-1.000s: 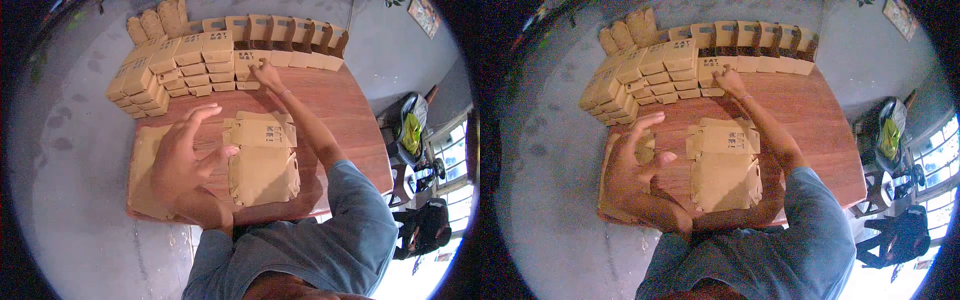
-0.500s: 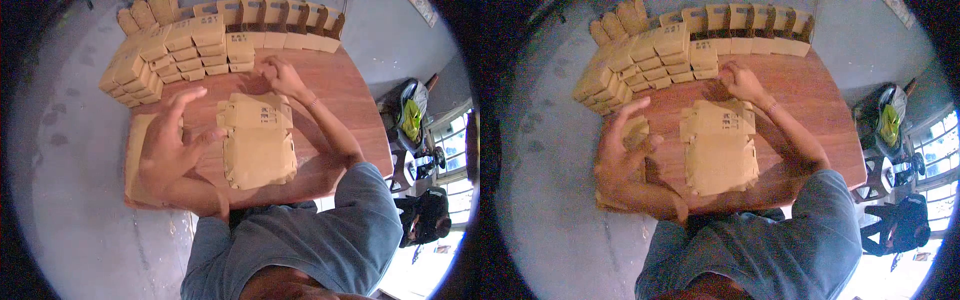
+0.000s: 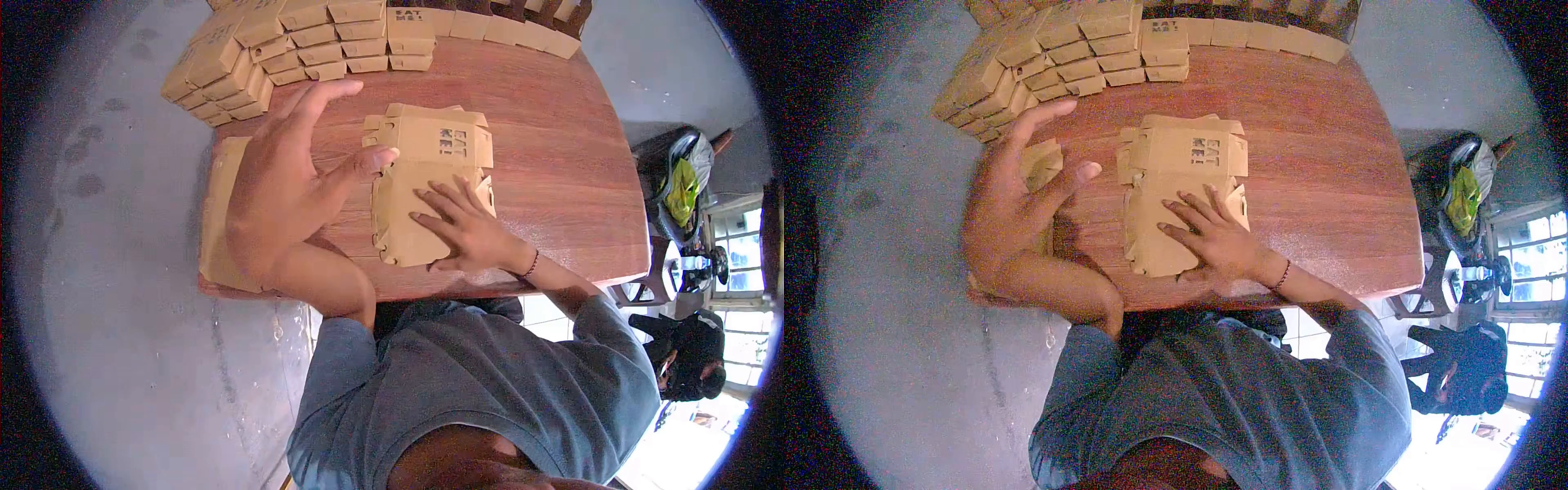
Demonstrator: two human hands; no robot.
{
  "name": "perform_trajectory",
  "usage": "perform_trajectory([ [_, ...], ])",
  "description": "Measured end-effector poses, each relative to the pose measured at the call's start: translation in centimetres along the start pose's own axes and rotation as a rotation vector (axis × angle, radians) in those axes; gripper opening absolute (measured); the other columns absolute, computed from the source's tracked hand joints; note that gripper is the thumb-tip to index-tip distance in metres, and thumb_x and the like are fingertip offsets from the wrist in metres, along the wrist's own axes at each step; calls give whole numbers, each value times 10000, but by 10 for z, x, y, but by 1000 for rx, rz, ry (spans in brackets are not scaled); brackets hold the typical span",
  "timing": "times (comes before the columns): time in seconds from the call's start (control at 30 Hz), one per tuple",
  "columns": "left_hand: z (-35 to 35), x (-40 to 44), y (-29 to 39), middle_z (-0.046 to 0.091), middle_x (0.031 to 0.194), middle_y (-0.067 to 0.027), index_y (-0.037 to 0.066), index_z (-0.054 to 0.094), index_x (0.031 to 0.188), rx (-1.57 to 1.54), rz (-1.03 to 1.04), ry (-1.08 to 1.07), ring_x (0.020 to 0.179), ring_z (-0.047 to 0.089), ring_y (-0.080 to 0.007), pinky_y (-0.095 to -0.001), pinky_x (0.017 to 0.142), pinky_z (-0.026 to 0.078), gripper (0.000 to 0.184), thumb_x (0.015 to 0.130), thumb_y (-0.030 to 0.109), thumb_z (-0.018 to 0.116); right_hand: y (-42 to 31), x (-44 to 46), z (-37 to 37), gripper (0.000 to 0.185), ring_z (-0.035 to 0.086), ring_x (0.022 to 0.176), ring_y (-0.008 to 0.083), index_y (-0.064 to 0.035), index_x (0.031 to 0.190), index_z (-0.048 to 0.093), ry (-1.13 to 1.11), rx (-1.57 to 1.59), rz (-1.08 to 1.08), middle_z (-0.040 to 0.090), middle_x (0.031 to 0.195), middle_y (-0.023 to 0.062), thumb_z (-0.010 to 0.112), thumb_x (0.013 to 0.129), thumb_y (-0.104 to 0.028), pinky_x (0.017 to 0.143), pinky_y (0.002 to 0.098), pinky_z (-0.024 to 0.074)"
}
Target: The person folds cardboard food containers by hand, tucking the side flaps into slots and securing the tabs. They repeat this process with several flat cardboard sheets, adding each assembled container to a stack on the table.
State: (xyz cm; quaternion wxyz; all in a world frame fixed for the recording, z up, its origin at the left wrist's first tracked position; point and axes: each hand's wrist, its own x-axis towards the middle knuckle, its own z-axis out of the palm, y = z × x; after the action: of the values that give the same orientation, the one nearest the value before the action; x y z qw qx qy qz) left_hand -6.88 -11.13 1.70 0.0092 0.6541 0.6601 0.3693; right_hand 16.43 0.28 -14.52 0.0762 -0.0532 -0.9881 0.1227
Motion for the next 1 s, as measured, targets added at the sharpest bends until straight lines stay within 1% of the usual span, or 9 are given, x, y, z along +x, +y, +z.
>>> perform_trajectory([
  [0.13, -2, -3, 4, 600, 1156, -193, 63, 553, 1201, -32, -77, -33, 1114, 556, -357, -417, 934, 445, 603, 768, 438, 743, 7, -4, 7, 840, 272, 1378, 387, -140, 1387, 446, -26, 17, -30, 301, 1497, 151, 726, 695, -525, 1127, 579, 166],
  [0.43, -3, -2, 2, 607, 1143, -193, 51, 567, 1186, -19, -50, -16, 1117, 556, -347, -421, 934, 443, 591, 770, 433, 740, 21, -2, 7, 885, 311, 1354, 403, -105, 1389, 430, -30, 127, -51, 288, 1500, 176, 749, 672, -513, 1114, 527, 257],
  [0.5, -4, -1, 3, 608, 1139, -195, 48, 568, 1183, -38, -47, -22, 1110, 560, -347, -419, 934, 443, 586, 773, 431, 737, 25, -3, 7, 859, 352, 1322, 407, -65, 1360, 456, -15, 163, -84, 315, 1477, 196, 796, 653, -414, 1102, 483, 302],
  [0.73, -2, -1, 8, 614, 1126, -194, 35, 571, 1170, -81, -85, -46, 1075, 577, -358, -416, 929, 444, 584, 772, 431, 732, 29, 0, -11, 791, 371, 1315, 395, -68, 1350, 469, -94, 136, -140, 322, 1487, 162, 782, 687, -364, 1079, 463, 354],
  [0.8, -1, -3, 8, 614, 1127, -193, 35, 571, 1171, -69, -65, -30, 1086, 571, -357, -416, 931, 442, 586, 769, 428, 734, 32, 0, -17, 658, 479, 1245, 342, -60, 1279, 544, -75, 191, -172, 480, 1375, 170, 763, 709, -303, 1021, 440, 429],
  [0.83, -1, -4, 9, 614, 1129, -192, 35, 570, 1173, -60, -44, -17, 1096, 565, -357, -416, 934, 441, 589, 765, 426, 737, 30, -2, -23, 658, 479, 1245, 342, -60, 1279, 544, -72, 188, -175, 480, 1375, 170, 763, 709, -303, 1021, 440, 429],
  [0.9, -4, -5, 11, 614, 1132, -193, 35, 569, 1177, -44, -60, -29, 1105, 561, -356, -414, 937, 439, 592, 764, 423, 739, 23, -5, -44, 492, 643, 1020, 287, -54, 1163, 625, -8, 106, -118, 649, 1132, 163, 740, 720, -234, 880, 407, 531],
  [0.93, -6, -3, 11, 614, 1134, -195, 35, 568, 1181, -32, -81, -47, 1115, 557, -354, -413, 941, 438, 595, 763, 421, 740, 25, -5, -53, 492, 643, 1020, 287, -54, 1163, 625, -5, 104, -118, 649, 1132, 163, 740, 720, -234, 880, 407, 531],
  [1.0, -5, -1, 10, 611, 1140, -198, 34, 566, 1185, -45, -57, -22, 1114, 558, -356, -415, 944, 437, 599, 764, 422, 739, 31, -10, -70, 394, 685, 701, 241, -48, 1101, 658, 105, -67, -28, 697, 872, 125, 714, 732, -172, 666, 349, 568],
])
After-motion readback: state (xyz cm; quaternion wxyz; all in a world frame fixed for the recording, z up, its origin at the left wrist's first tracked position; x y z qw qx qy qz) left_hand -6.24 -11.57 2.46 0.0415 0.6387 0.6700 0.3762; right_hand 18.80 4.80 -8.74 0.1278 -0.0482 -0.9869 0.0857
